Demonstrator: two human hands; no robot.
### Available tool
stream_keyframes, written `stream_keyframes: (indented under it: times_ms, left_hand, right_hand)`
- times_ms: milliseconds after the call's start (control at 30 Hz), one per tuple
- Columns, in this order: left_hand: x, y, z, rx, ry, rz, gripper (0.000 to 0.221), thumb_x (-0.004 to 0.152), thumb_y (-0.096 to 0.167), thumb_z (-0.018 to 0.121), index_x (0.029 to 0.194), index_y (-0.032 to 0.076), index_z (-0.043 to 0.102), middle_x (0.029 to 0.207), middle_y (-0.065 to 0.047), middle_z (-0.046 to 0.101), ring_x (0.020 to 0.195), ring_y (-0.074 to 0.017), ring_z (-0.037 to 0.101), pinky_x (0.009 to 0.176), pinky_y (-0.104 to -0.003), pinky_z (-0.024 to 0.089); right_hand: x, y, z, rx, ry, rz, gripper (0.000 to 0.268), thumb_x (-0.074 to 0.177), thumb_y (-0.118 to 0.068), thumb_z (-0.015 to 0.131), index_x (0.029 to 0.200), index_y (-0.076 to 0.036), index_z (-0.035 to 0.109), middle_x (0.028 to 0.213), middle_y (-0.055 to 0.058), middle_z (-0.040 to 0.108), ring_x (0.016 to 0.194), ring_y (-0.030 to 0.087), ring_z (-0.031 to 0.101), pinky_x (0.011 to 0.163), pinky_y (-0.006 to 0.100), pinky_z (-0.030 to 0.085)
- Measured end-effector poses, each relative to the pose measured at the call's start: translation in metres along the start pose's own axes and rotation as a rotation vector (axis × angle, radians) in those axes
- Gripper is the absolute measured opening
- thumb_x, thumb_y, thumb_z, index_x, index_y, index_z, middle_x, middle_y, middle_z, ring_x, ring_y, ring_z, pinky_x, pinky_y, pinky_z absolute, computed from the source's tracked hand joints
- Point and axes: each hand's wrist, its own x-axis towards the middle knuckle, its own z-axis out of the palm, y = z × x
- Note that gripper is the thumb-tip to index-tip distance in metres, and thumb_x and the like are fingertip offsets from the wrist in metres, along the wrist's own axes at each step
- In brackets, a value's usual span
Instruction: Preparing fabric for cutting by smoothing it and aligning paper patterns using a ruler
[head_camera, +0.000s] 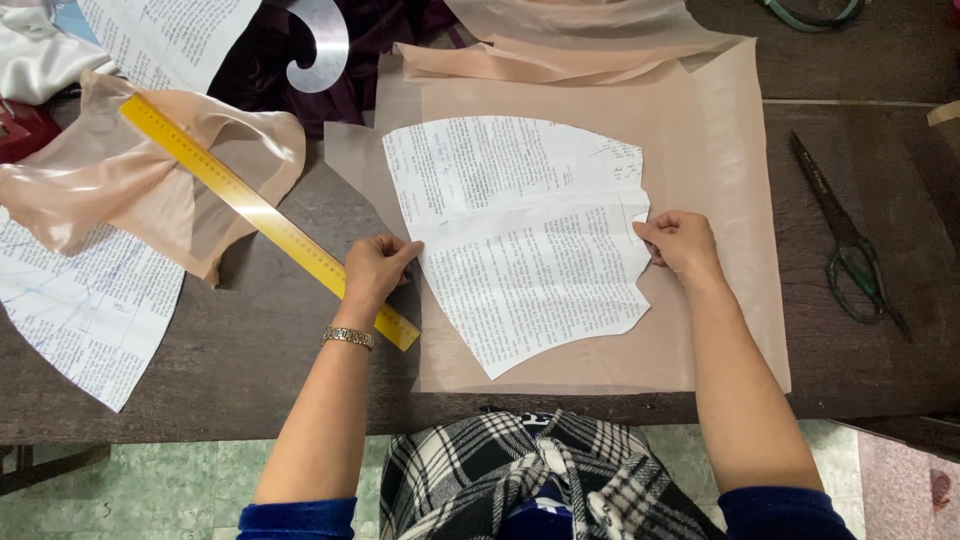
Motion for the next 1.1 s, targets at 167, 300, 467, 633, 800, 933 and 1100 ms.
stream_keyframes:
  times_ms: [167,300,467,633,800,933,1100]
  left_hand:
    - [0.005,-0.004,0.005,0.058,0.029,0.0,0.025,0.074,0.028,0.08,0.071,0.005,0.072,0.054,-0.008,0.064,0.04,-0.0156,0.061,0.042,-0.024,0.046]
    - [0.007,-0.007,0.006,0.071,0.038,0.017,0.023,0.073,0.027,0.08,0.07,0.005,0.072,0.054,-0.008,0.063,0.04,-0.0154,0.06,0.042,-0.024,0.045]
    - [0.005,-0.004,0.005,0.07,0.038,0.017,0.022,0.074,0.025,0.079,0.072,0.003,0.073,0.055,-0.009,0.063,0.04,-0.016,0.061,0.04,-0.023,0.044]
    - [0.008,-0.01,0.006,0.072,0.047,0.024,0.022,0.073,0.024,0.079,0.072,0.003,0.072,0.055,-0.009,0.063,0.04,-0.0164,0.061,0.04,-0.024,0.044]
    - [0.006,-0.005,0.005,0.062,0.044,-0.005,0.023,0.073,0.026,0.079,0.072,0.004,0.073,0.055,-0.009,0.064,0.041,-0.0171,0.062,0.041,-0.023,0.045]
    - [0.007,-0.007,0.006,0.048,0.056,-0.008,0.022,0.074,0.025,0.079,0.071,0.004,0.073,0.055,-0.009,0.063,0.041,-0.0172,0.062,0.041,-0.024,0.044]
    - [0.01,-0.015,0.006,0.037,0.061,-0.013,0.025,0.074,0.029,0.08,0.072,0.005,0.073,0.056,-0.008,0.064,0.042,-0.0166,0.062,0.043,-0.023,0.044]
  right_hand:
    - [-0.001,-0.002,0.0,-0.012,0.005,0.002,0.026,0.078,-0.019,0.081,0.09,0.001,0.069,0.063,0.011,0.062,0.05,0.011,0.056,0.046,0.02,0.056]
    - [-0.007,-0.008,-0.002,0.011,-0.002,-0.002,0.028,0.077,-0.02,0.081,0.09,0.001,0.068,0.061,0.009,0.059,0.05,0.01,0.054,0.047,0.018,0.056]
    - [-0.004,-0.004,-0.001,0.015,0.003,-0.004,0.026,0.078,-0.02,0.081,0.088,0.0,0.068,0.06,0.01,0.06,0.048,0.011,0.056,0.046,0.02,0.057]
    - [-0.006,-0.006,-0.004,0.012,-0.024,-0.009,0.03,0.077,-0.022,0.082,0.088,0.001,0.067,0.061,0.01,0.058,0.049,0.011,0.055,0.045,0.019,0.055]
    - [-0.01,-0.014,-0.01,-0.025,-0.036,-0.003,0.035,0.074,-0.027,0.086,0.087,0.0,0.068,0.065,0.01,0.06,0.053,0.013,0.056,0.046,0.022,0.054]
    - [-0.001,-0.001,-0.008,0.022,-0.027,-0.047,0.033,0.077,-0.035,0.085,0.08,-0.008,0.067,0.063,0.005,0.058,0.056,0.012,0.056,0.046,0.021,0.049]
    - [-0.027,-0.031,-0.001,0.218,-0.082,-0.021,0.038,0.08,-0.03,0.083,0.102,-0.006,0.063,0.078,0.004,0.065,0.069,0.012,0.061,0.06,0.021,0.054]
